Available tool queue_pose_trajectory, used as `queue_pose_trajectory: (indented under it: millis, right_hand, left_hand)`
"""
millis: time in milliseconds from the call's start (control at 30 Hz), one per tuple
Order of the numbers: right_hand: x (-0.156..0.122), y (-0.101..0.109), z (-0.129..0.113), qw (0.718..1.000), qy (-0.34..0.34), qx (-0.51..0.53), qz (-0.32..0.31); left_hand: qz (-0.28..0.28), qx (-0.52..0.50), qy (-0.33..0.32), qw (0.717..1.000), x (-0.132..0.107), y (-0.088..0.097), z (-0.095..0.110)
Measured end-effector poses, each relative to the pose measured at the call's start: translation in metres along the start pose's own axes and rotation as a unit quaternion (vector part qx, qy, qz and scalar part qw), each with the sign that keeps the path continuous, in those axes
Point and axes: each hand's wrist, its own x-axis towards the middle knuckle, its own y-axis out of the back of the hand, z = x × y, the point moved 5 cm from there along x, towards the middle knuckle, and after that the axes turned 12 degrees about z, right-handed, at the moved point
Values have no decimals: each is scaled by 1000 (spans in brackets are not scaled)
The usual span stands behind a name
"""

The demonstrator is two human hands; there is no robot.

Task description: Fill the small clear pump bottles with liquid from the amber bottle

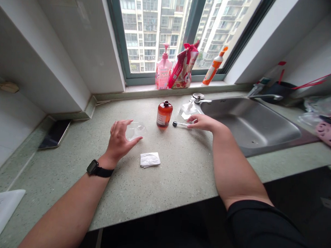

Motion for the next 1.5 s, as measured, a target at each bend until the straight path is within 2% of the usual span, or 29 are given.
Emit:
queue_pose_trajectory:
  millis: [167,267,400,467,567,733,900,1167,1500]
  right_hand:
    - [-2,3,-4,999,2,4,41]
    - [-5,13,-12,992,21,20,122]
    - [-7,22,-31,966,60,63,244]
    - [-6,18,-44,948,89,97,290]
    - [-6,-4,-65,927,134,106,333]
    - [-6,-56,-92,925,160,39,342]
    - [-3,-83,-96,921,122,28,368]
    - [6,-96,-90,934,91,34,344]
    - [10,-99,-93,933,97,67,341]
  left_hand:
    - [-9,-1,8,1000,0,0,0]
    - [-9,-4,11,1000,0,0,0]
    - [-12,-11,15,1000,0,-1,0]
    - [-17,-15,19,1000,0,-2,1]
    - [-18,-24,21,999,-1,-3,1]
    - [-32,-40,32,998,-2,-7,1]
    - [-47,-45,46,997,-4,-11,-1]
    - [-87,-50,95,990,-7,-16,-11]
    - [-139,-71,89,984,-8,-11,-18]
